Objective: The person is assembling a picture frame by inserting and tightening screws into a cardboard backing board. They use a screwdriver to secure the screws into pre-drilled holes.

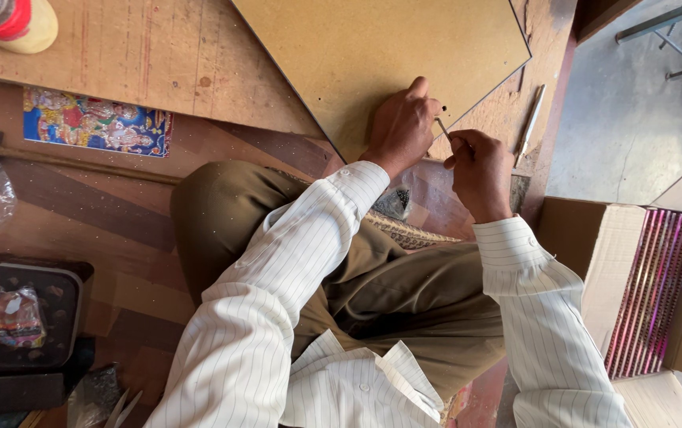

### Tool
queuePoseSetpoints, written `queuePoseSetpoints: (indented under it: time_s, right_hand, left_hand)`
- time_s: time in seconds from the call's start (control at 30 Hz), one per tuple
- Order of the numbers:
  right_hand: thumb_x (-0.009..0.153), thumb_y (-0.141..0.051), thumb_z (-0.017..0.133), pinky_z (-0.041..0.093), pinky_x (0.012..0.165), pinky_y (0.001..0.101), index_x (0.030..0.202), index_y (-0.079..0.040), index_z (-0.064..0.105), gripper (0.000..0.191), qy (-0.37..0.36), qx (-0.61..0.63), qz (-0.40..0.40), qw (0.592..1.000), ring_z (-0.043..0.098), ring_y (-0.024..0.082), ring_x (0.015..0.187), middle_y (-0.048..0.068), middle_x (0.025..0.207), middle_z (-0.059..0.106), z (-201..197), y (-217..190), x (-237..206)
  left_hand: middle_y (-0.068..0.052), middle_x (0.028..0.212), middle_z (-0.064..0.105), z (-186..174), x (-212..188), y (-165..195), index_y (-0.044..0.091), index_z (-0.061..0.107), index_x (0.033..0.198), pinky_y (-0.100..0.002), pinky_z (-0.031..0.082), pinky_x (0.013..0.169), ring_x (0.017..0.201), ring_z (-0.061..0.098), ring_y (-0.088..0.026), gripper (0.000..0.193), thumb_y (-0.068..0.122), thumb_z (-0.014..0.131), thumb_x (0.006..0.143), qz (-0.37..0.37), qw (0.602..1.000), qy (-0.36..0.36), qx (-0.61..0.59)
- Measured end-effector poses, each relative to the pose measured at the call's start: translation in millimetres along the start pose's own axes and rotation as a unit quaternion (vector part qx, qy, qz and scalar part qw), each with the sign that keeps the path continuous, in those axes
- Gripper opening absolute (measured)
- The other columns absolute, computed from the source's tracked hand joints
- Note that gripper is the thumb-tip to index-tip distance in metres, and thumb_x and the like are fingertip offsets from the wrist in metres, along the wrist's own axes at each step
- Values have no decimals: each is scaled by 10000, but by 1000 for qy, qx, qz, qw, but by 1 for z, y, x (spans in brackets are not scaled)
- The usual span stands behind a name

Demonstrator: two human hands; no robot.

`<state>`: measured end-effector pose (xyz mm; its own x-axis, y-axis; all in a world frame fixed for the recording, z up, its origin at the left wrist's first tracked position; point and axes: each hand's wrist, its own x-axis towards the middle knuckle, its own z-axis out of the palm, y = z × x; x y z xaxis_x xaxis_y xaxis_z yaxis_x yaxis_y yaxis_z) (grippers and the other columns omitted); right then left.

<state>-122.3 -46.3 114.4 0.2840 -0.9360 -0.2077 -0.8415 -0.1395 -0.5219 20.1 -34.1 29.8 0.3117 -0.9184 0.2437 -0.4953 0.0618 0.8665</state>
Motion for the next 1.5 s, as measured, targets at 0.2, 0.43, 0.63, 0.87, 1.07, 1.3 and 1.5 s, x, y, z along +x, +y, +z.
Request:
queuePoseSetpoints:
  time_s: [0.2,0.43,0.63,0.87,1.07,1.3,1.5]
  right_hand:
    - [1031,-139,586,403,410,253,1172,-59,751,231,-14,88,93,992,496,74,459,60,690,696,0,1,5]
    - [1054,-158,530,322,409,219,1303,-71,662,295,-106,426,275,855,437,64,493,80,815,654,-10,36,20]
    - [1054,-203,520,368,438,197,1306,-57,625,309,-176,557,321,745,527,77,571,92,934,701,-12,55,25]
    - [921,-112,718,472,497,282,1190,-45,726,278,-46,83,55,994,615,127,571,75,854,732,-20,22,3]
    - [954,-81,730,561,662,353,1107,-61,785,164,58,-113,-201,971,707,226,711,128,925,755,-24,11,-8]
    - [946,-68,716,563,674,396,1063,-76,801,145,49,-203,-262,942,702,301,755,122,925,729,-28,-2,-5]
    - [952,-74,731,571,676,392,1046,-79,802,118,51,-239,-279,929,709,289,754,102,952,741,-29,-1,-4]
  left_hand:
    - [-158,949,633,0,0,0,19,717,705,-450,562,701,830,693,-310,132,-76,630,735,4,999,-18,35]
    - [-103,940,658,-3,-4,6,64,782,814,-411,577,749,899,686,-272,191,-53,630,808,31,999,5,25]
    - [-110,946,656,-6,-5,7,61,781,788,-406,580,763,901,679,-271,174,-35,642,827,32,998,-26,46]
    - [-116,950,672,2,-4,3,44,765,866,-394,581,748,889,694,-273,168,-44,623,850,25,999,5,20]
    - [-116,953,677,6,-6,0,46,767,865,-407,579,764,909,700,-283,184,-59,624,818,18,1000,14,14]
    - [-93,946,692,5,-5,2,68,799,861,-402,575,762,910,685,-279,248,-99,629,792,25,1000,0,11]
    - [-104,963,698,5,-4,0,82,804,898,-411,562,788,929,683,-288,310,-108,621,735,31,999,7,-3]
